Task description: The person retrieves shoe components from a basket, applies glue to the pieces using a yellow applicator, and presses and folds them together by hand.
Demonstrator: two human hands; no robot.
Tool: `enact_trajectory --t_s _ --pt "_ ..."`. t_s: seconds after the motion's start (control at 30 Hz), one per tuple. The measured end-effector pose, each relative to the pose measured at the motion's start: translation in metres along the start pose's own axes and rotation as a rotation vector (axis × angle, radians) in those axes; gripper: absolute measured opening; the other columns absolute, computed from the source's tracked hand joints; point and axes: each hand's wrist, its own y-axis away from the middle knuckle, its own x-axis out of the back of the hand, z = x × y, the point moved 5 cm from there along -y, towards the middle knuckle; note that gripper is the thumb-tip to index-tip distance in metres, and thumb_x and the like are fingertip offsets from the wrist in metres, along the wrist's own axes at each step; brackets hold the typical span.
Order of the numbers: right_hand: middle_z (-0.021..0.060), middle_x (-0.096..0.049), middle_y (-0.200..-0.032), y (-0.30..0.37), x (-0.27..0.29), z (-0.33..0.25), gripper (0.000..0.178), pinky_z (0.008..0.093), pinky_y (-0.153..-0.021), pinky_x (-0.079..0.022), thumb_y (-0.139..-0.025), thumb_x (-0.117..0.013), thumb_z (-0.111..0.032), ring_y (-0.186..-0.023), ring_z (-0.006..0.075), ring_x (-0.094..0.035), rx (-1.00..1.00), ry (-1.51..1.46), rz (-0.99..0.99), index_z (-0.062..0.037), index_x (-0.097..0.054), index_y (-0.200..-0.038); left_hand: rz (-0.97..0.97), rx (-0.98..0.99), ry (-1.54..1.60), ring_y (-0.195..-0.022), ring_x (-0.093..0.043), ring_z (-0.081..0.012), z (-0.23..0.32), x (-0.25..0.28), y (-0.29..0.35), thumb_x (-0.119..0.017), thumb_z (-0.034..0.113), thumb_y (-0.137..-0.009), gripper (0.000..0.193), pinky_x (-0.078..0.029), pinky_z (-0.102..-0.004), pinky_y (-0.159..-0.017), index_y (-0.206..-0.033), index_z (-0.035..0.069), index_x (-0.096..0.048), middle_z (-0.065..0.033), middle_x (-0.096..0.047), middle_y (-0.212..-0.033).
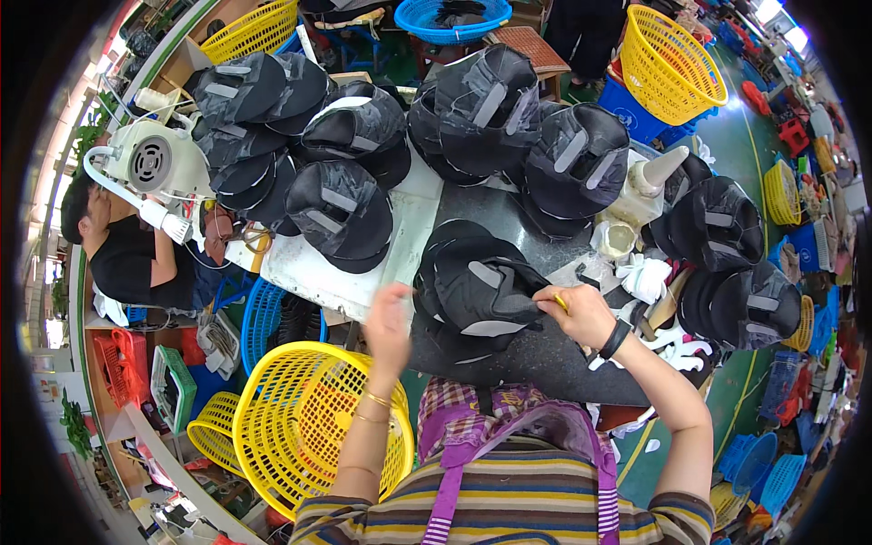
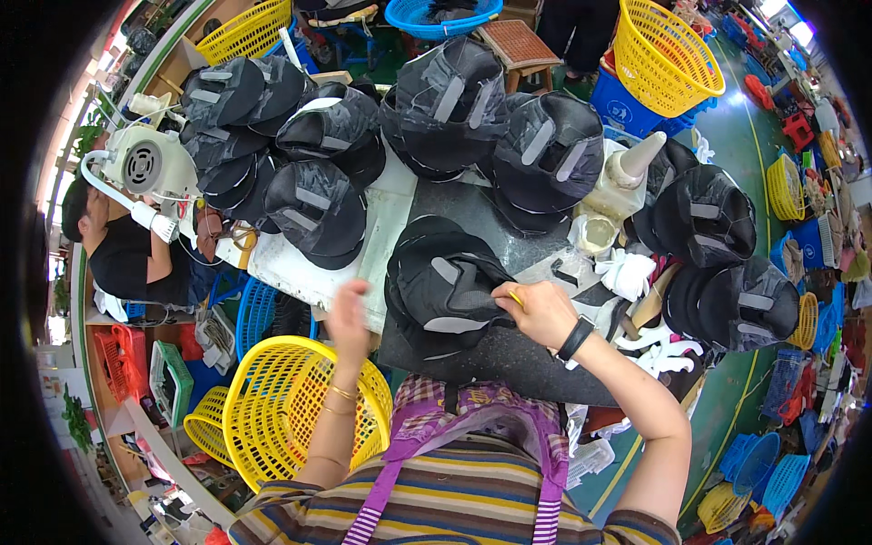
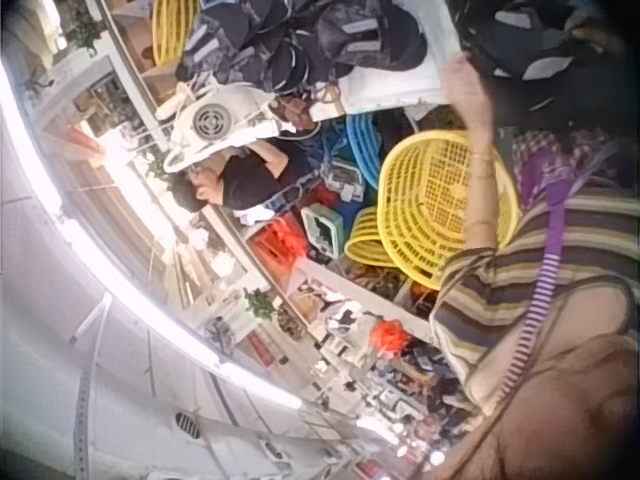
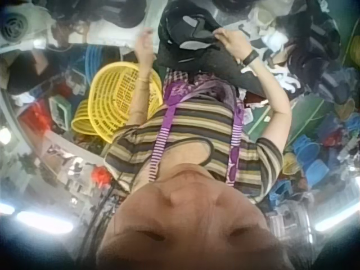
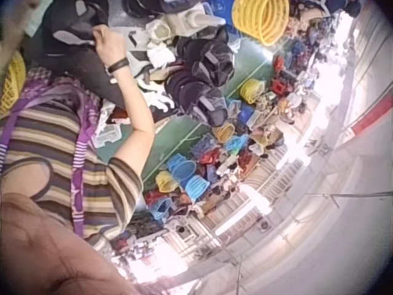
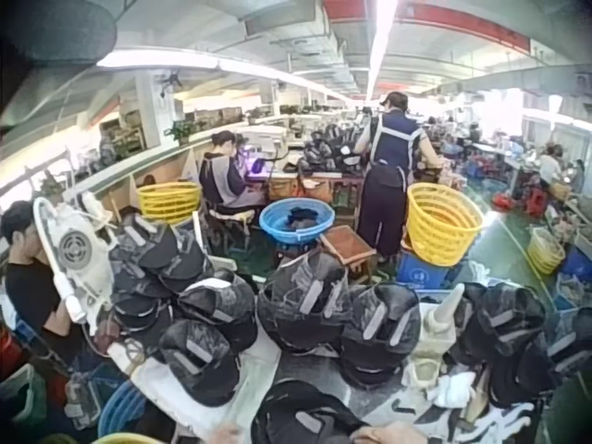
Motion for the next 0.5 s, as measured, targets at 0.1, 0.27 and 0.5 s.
enact_trajectory --t_s 0.1,0.27,0.5 --pt "0.0152 -0.060 -0.067 -0.002 -0.004 -0.012 0.014 0.0394 -0.058 -0.046 -0.082 -0.056 -0.021 -0.065 0.0318 -0.060 0.041 0.004 -0.027 -0.0106 -0.062 -0.089 -0.135 0.244 0.287 -0.088 -0.052 -0.0220 -0.008 -0.043 0.038 -0.058 0.010 -0.079 0.037 -0.041 -0.0301 -0.081 -0.114 0.002 -0.048 -0.0112 -0.050 -0.107" --pt "0.0151 -0.061 -0.073 0.006 -0.019 -0.022 0.021 0.0395 -0.060 -0.047 -0.080 -0.058 -0.021 -0.068 0.0319 -0.060 -0.048 -0.089 -0.069 -0.0102 -0.056 -0.097 -0.148 0.263 0.016 -0.092 -0.050 -0.0191 -0.006 -0.059 0.050 -0.065 0.012 -0.075 0.054 -0.041 -0.0287 -0.081 -0.122 0.003 -0.042 -0.0121 -0.047 -0.113" --pt "0.0136 -0.060 -0.078 0.016 -0.030 -0.006 0.021 0.0381 -0.059 -0.047 -0.069 -0.064 -0.013 -0.069 0.0320 -0.059 0.175 0.312 0.018 -0.0081 -0.059 -0.089 -0.031 0.300 0.634 -0.088 -0.053 -0.0181 0.018 -0.074 0.055 -0.055 0.011 -0.084 0.042 -0.041 -0.0280 -0.082 -0.122 0.001 -0.038 -0.0129 -0.052 -0.108"
